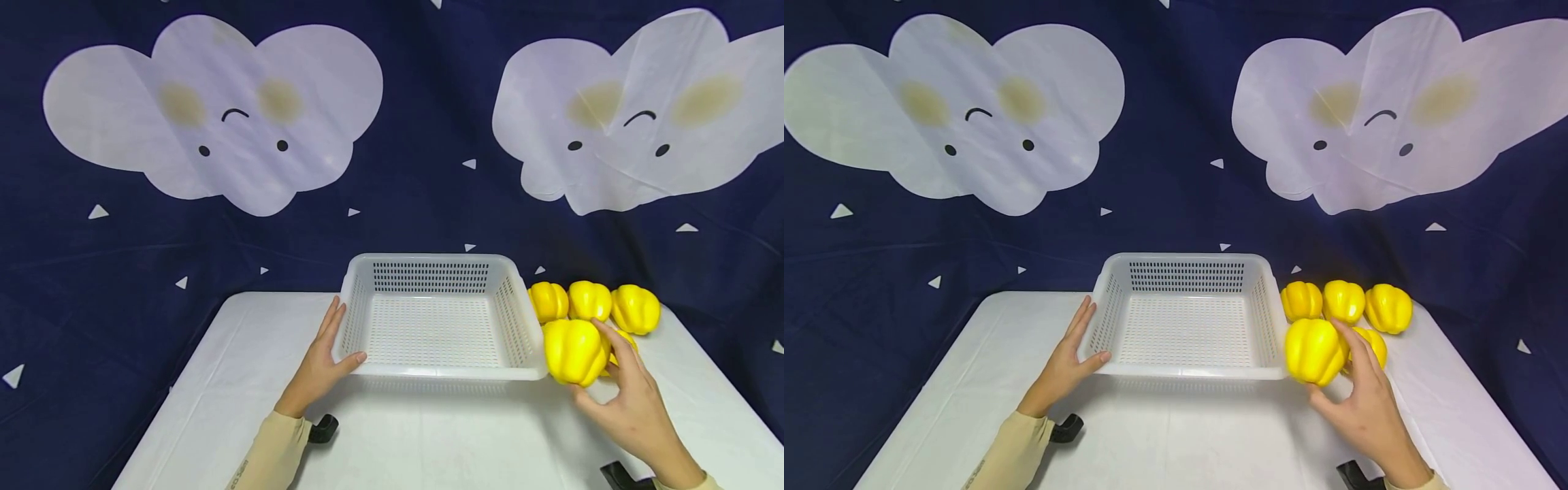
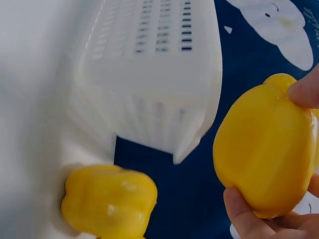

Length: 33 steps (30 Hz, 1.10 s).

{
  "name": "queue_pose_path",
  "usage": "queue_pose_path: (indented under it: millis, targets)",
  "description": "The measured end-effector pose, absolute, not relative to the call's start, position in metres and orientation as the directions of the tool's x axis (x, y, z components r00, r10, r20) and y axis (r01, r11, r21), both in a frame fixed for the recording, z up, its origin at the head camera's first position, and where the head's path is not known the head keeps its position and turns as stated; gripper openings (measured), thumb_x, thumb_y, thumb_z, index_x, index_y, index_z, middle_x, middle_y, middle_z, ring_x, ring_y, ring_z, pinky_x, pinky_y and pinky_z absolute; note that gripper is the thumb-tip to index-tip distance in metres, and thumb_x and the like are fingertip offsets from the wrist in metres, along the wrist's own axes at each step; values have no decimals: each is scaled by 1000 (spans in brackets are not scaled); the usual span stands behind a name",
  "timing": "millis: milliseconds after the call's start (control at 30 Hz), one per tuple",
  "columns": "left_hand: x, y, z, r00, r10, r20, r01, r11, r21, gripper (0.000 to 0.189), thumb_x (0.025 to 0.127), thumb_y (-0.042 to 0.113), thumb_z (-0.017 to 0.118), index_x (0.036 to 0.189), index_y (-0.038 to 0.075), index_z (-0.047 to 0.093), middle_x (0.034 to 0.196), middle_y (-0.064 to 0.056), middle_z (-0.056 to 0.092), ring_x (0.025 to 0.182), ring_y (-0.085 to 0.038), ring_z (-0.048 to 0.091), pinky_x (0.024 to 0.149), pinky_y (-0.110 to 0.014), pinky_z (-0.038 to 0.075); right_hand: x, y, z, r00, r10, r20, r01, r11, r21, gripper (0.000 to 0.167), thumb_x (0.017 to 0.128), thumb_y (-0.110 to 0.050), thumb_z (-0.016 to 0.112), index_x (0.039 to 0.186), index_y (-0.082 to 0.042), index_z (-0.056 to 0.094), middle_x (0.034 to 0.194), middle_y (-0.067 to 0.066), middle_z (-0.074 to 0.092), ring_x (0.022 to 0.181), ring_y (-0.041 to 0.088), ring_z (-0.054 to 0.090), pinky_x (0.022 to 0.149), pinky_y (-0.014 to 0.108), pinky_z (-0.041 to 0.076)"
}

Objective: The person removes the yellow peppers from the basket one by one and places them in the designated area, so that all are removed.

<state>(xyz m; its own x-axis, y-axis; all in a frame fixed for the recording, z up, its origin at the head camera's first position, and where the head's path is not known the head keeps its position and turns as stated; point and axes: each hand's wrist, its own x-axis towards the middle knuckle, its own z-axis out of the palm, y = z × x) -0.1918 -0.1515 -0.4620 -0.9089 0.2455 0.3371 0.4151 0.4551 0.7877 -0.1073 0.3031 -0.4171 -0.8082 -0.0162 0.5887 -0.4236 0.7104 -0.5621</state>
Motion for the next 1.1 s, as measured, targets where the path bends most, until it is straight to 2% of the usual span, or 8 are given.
queue_pose_path:
  millis: [200,433,533,667,733,1100]
  targets:
    - [-192,-152,-463,-914,241,327,404,456,793,94,87,22,77,161,6,19,169,-7,4,153,-34,10,116,-65,17,-105,315,-416,-835,4,550,-370,735,-568,113,58,9,85,156,-12,33,149,3,41,121,-18,32,87,-5,30]
    - [-192,-152,-464,-917,236,322,397,465,791,95,87,23,76,161,7,19,169,-3,3,153,-33,10,116,-64,18,-107,330,-417,-835,-1,551,-376,732,-568,113,57,12,85,155,-8,34,146,-22,34,123,-17,32,87,-4,30]
    - [-192,-152,-463,-915,239,326,403,464,789,95,87,23,76,161,6,19,169,0,2,153,-34,10,116,-64,18,-107,338,-419,-845,10,535,-352,742,-571,113,58,11,85,156,-11,33,144,-15,35,122,-19,29,87,-4,29]
    - [-192,-152,-463,-911,240,336,411,462,786,94,87,23,77,160,5,20,169,-4,3,153,-34,11,116,-64,18,-108,349,-422,-855,22,518,-329,748,-576,114,59,12,85,156,-12,32,141,9,37,122,-19,27,86,-4,28]
    - [-192,-152,-464,-911,239,336,411,460,787,94,87,23,77,160,4,20,169,-3,4,153,-33,11,116,-63,18,-109,353,-423,-857,31,514,-318,753,-576,114,59,12,85,156,-11,32,140,16,36,122,-19,26,86,-4,28]
    - [-193,-152,-465,-912,239,334,409,458,789,94,87,25,77,160,6,20,169,2,2,153,-32,10,117,-63,18,-113,375,-427,-840,52,541,-304,781,-546,112,57,13,85,154,-6,33,143,23,36,123,-18,24,86,-5,25]
